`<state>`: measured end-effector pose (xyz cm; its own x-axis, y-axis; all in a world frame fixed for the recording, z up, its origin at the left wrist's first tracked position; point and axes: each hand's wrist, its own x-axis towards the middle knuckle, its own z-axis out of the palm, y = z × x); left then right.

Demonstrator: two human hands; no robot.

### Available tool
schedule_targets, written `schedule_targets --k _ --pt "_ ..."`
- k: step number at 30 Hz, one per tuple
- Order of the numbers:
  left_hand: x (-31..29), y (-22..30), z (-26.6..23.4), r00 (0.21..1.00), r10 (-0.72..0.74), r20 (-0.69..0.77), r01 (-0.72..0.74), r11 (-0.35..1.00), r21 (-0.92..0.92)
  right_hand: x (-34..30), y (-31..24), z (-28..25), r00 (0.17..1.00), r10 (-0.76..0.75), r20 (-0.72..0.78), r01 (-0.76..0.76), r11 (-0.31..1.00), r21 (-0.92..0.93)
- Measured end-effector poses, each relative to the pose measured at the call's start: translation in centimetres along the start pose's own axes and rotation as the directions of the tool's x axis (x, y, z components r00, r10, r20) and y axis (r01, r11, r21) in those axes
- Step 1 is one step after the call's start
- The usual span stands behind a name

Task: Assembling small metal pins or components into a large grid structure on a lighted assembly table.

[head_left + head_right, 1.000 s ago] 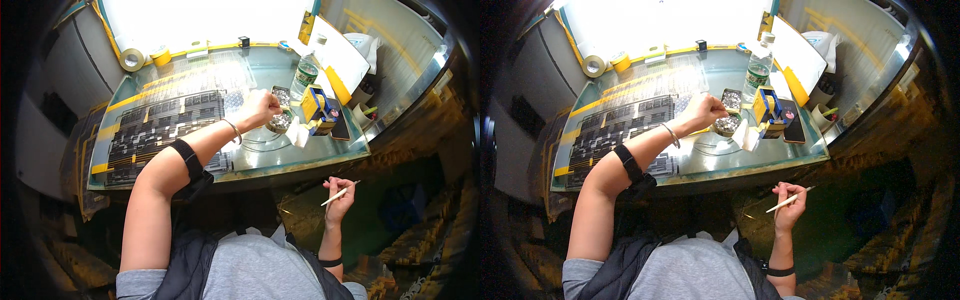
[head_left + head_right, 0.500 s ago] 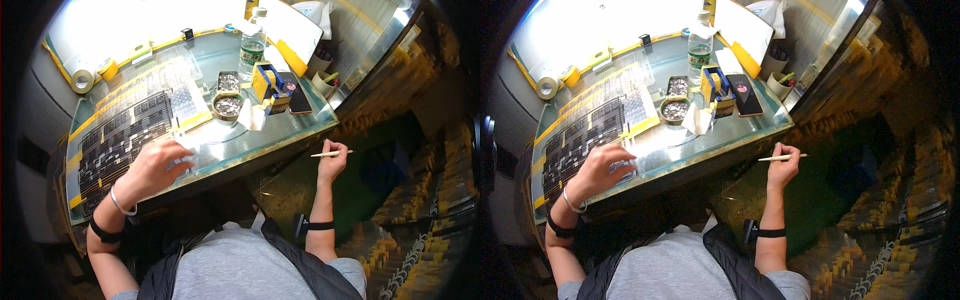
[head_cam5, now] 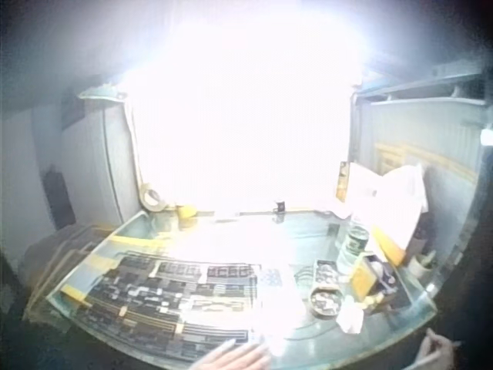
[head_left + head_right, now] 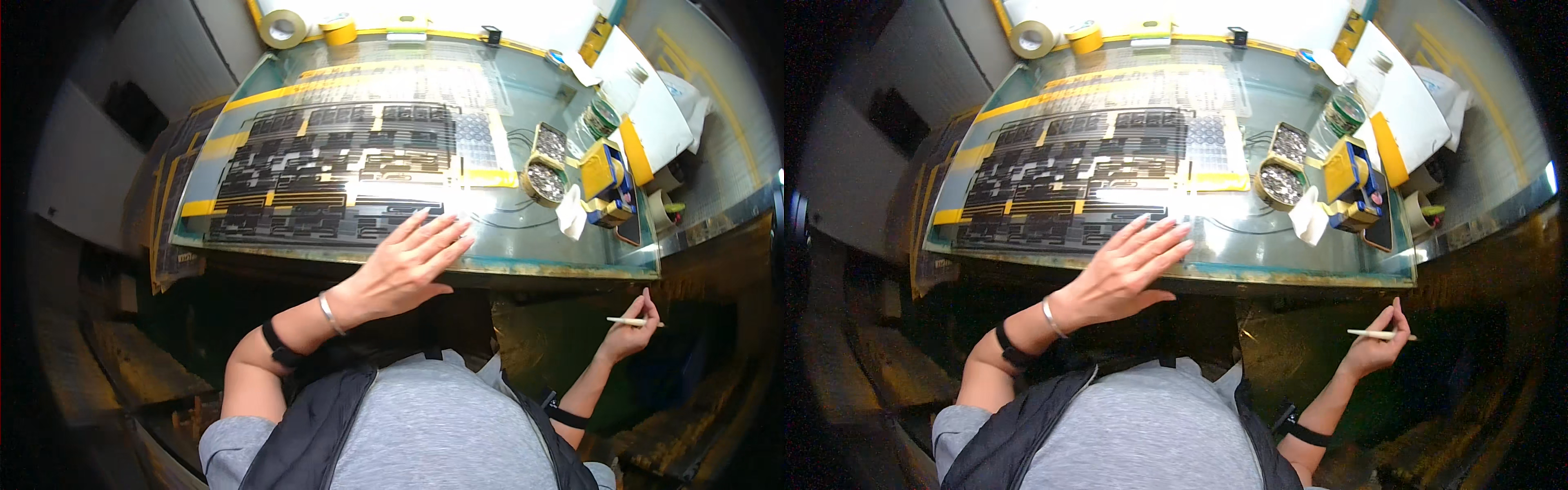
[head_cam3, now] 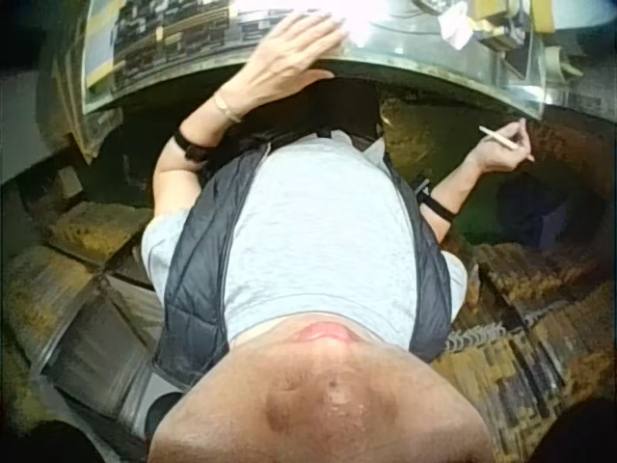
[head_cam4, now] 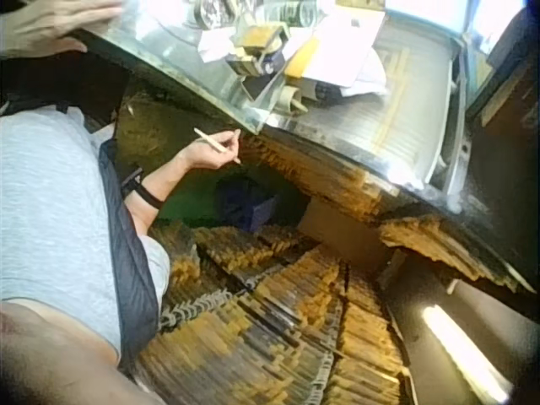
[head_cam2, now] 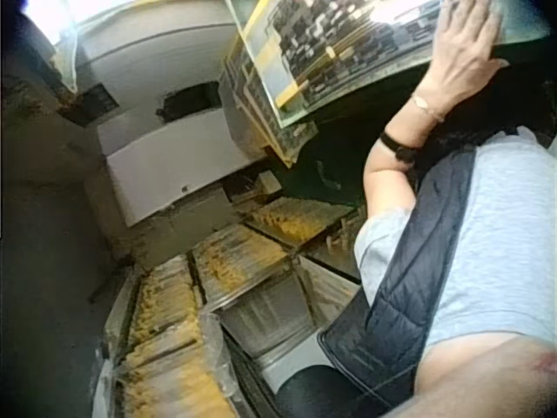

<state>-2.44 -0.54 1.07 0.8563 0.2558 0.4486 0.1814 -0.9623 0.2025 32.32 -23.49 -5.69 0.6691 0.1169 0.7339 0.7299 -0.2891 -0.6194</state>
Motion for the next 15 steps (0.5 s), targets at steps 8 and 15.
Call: schedule_targets --k 8,15 --pt "-1.9 0.2 0.8 0.982 0.048 -0.184 -0.059 0.997 -0.053 -0.5 -12.8 4.4 0.91 -0.123 0.395 -0.074 0.891 0.447" --pt "-6.0 0.7 -7.7 0.93 -0.151 -0.336 -0.039 0.867 -0.497 -1.2 -20.0 11.7 0.312 -0.069 0.948 -0.775 0.559 0.296"
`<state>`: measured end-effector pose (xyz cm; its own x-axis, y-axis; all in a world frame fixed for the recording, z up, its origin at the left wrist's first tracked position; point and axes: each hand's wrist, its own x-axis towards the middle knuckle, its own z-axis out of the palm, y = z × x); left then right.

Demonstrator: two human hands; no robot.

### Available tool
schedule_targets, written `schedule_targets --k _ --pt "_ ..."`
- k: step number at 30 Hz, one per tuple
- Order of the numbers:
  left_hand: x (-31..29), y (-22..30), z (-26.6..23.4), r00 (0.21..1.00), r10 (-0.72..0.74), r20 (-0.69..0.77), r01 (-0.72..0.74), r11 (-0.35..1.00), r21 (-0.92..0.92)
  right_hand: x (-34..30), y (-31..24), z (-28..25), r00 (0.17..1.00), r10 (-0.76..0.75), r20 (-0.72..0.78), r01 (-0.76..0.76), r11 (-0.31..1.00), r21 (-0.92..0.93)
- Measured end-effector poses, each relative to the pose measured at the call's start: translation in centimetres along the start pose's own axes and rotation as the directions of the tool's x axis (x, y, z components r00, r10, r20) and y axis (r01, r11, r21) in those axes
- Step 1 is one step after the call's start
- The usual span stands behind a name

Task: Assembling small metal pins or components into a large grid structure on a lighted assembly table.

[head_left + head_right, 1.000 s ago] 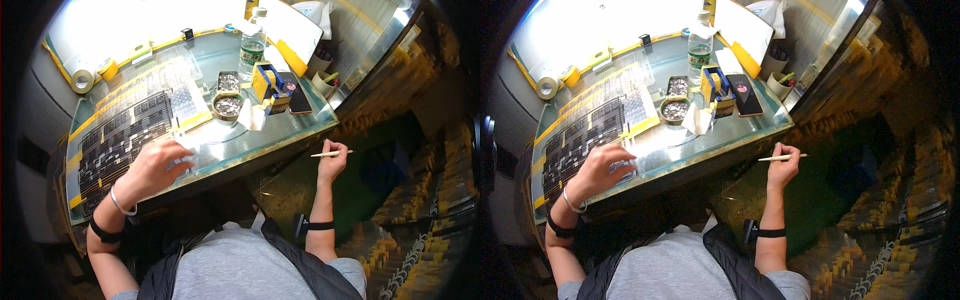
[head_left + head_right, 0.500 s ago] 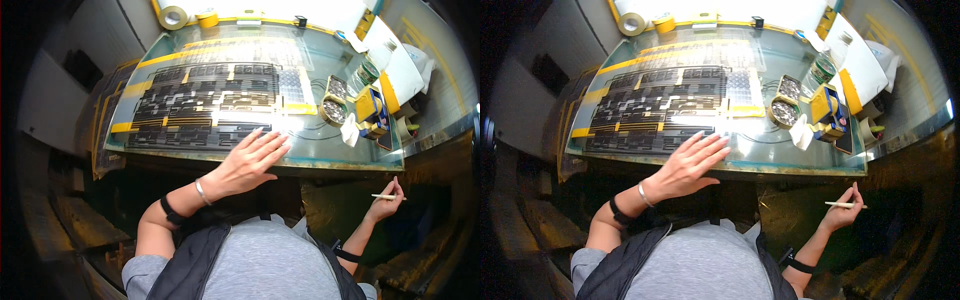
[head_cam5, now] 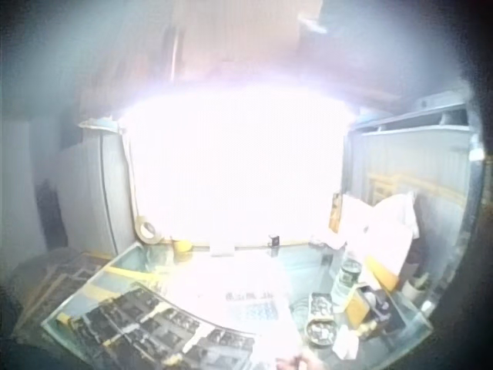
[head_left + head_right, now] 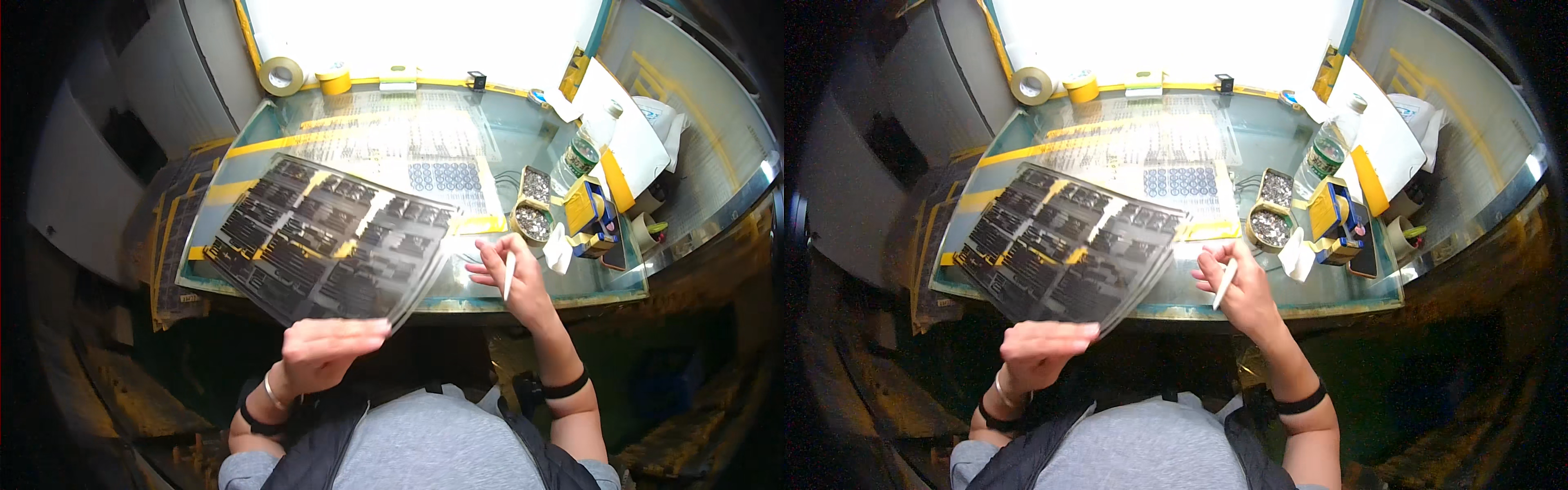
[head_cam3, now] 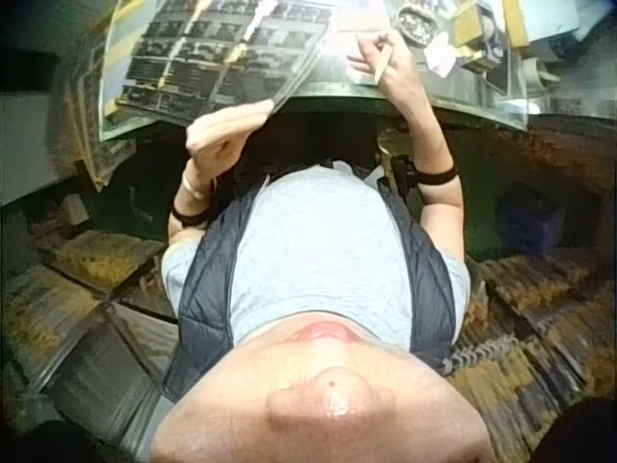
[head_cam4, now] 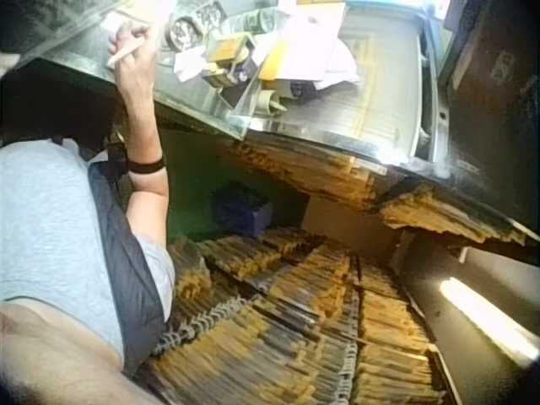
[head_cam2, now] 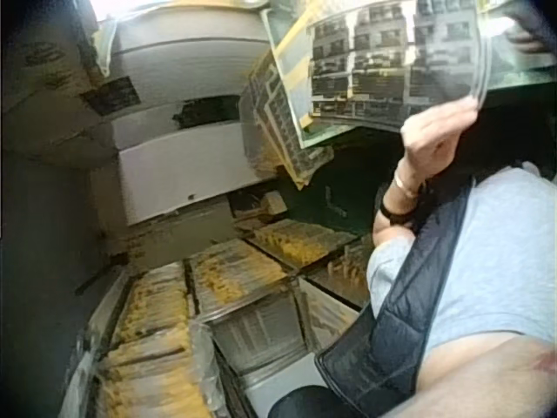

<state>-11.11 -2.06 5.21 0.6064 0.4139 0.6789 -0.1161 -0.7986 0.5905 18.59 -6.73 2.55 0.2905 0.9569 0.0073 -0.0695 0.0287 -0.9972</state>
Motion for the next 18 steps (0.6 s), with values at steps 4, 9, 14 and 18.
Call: schedule_targets --k 4,9,14,18 --pt "-2.3 1.7 -1.4 0.988 -0.088 0.129 0.109 0.98 -0.168 3.1 0.9 2.2 1.0 -0.023 -0.017 0.022 0.999 -0.047" --pt "-3.9 1.1 1.1 0.916 -0.181 0.358 0.245 0.959 -0.141 2.6 0.1 4.7 0.877 -0.467 0.111 0.459 0.748 -0.479" --pt "-3.2 0.4 1.8 0.893 -0.113 0.435 0.173 0.98 -0.102 1.4 0.2 3.4 0.775 -0.625 -0.093 0.557 0.745 -0.367" --pt "-1.5 -0.5 0.4 0.929 -0.115 0.353 0.065 0.987 0.148 1.0 1.7 0.9 0.805 -0.497 -0.323 0.491 0.864 -0.107"
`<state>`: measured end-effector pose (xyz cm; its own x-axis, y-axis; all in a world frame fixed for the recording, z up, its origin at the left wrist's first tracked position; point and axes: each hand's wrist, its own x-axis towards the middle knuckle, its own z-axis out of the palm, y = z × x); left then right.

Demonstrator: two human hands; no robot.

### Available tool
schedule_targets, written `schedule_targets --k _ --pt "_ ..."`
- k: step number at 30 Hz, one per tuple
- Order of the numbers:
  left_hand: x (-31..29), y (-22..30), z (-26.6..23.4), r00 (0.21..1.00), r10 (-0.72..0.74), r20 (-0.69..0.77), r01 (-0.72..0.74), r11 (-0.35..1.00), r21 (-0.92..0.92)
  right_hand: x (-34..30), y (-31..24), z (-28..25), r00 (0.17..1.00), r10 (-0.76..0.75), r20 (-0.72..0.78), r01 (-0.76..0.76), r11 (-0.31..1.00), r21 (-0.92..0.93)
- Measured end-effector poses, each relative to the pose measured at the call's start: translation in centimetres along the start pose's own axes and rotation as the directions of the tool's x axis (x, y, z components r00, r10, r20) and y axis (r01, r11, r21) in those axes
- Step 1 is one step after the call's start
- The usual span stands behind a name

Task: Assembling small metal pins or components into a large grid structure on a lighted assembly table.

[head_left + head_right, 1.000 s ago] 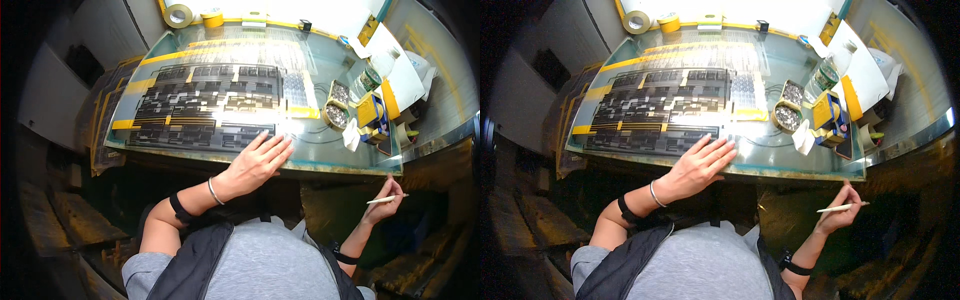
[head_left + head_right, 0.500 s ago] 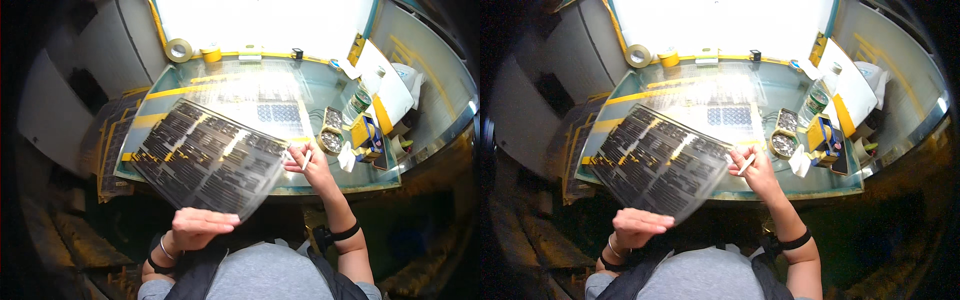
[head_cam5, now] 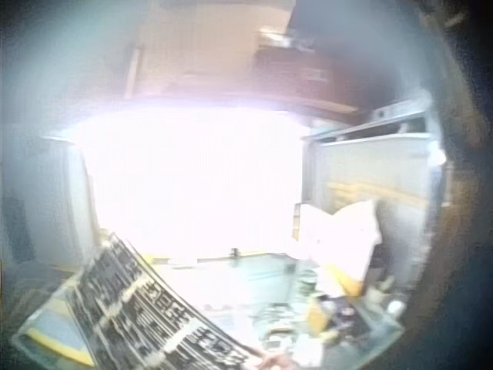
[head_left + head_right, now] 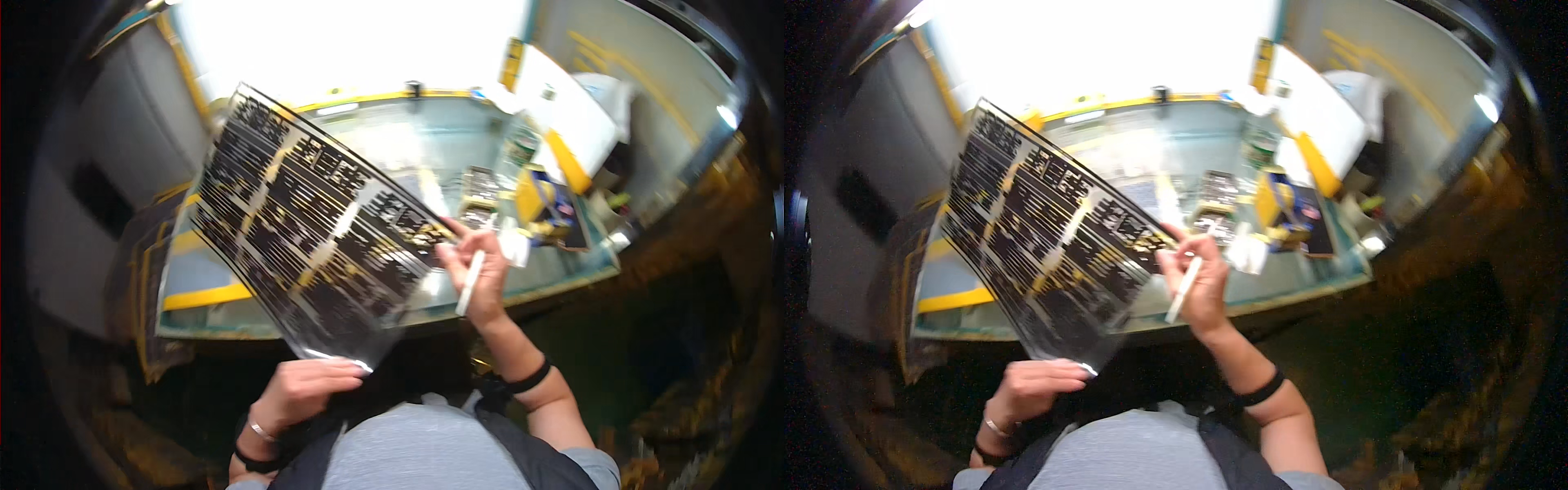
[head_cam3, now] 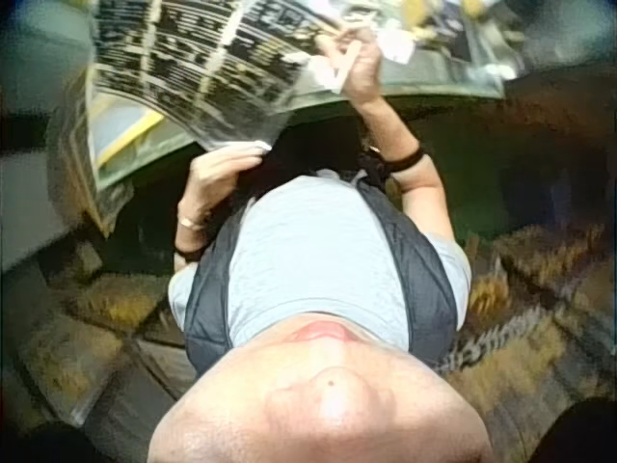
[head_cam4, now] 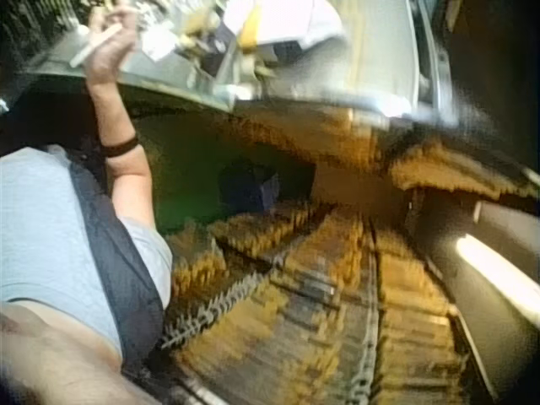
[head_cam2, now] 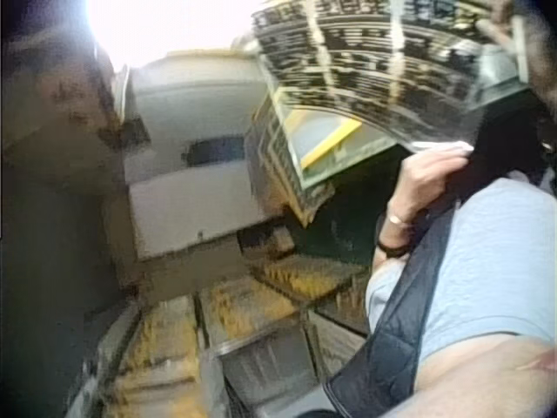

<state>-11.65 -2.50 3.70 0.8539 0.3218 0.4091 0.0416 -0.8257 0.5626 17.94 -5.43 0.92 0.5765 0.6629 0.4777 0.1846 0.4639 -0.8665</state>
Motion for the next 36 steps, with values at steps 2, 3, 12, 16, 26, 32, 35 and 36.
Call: schedule_targets --k 2,3,12,16,26,32,35,36 --pt "-0.4 -0.9 -1.1 0.983 -0.043 -0.179 0.066 0.99 0.121 -0.5 0.6 -0.6 0.995 0.095 0.007 -0.095 0.993 0.073" --pt "-0.8 -1.3 -2.0 0.967 -0.087 -0.241 0.143 0.964 0.225 -0.9 0.7 -0.5 0.988 0.144 0.057 -0.146 0.989 0.036" --pt "2.5 0.4 -3.0 0.95 -0.312 -0.012 0.295 0.884 0.363 -2.9 -0.6 -1.3 0.939 -0.086 0.332 0.268 0.789 -0.554" --pt "4.6 -0.1 1.4 0.993 -0.109 0.036 0.1 0.976 0.196 -2.7 -2.4 -3.1 0.967 -0.072 0.243 0.195 0.823 -0.533" --pt "5.2 -1.8 5.7 0.996 -0.065 -0.053 0.079 0.935 0.345 -4.5 -2.6 -4.2 0.84 -0.155 0.521 0.402 0.821 -0.404" --pt "4.9 -1.9 6.0 0.993 -0.058 -0.102 0.089 0.938 0.336 -4.5 -1.8 -3.3 0.787 -0.177 0.592 0.458 0.81 -0.367" --pt "5.0 -2.1 6.4 0.992 -0.042 -0.121 0.084 0.929 0.362 -4.5 -1.7 -3.1 0.787 -0.155 0.597 0.446 0.812 -0.377" --pt "5.0 -2.2 6.4 0.991 -0.039 -0.125 0.083 0.926 0.367 -4.5 -1.6 -3.1 0.786 -0.153 0.599 0.443 0.815 -0.373"
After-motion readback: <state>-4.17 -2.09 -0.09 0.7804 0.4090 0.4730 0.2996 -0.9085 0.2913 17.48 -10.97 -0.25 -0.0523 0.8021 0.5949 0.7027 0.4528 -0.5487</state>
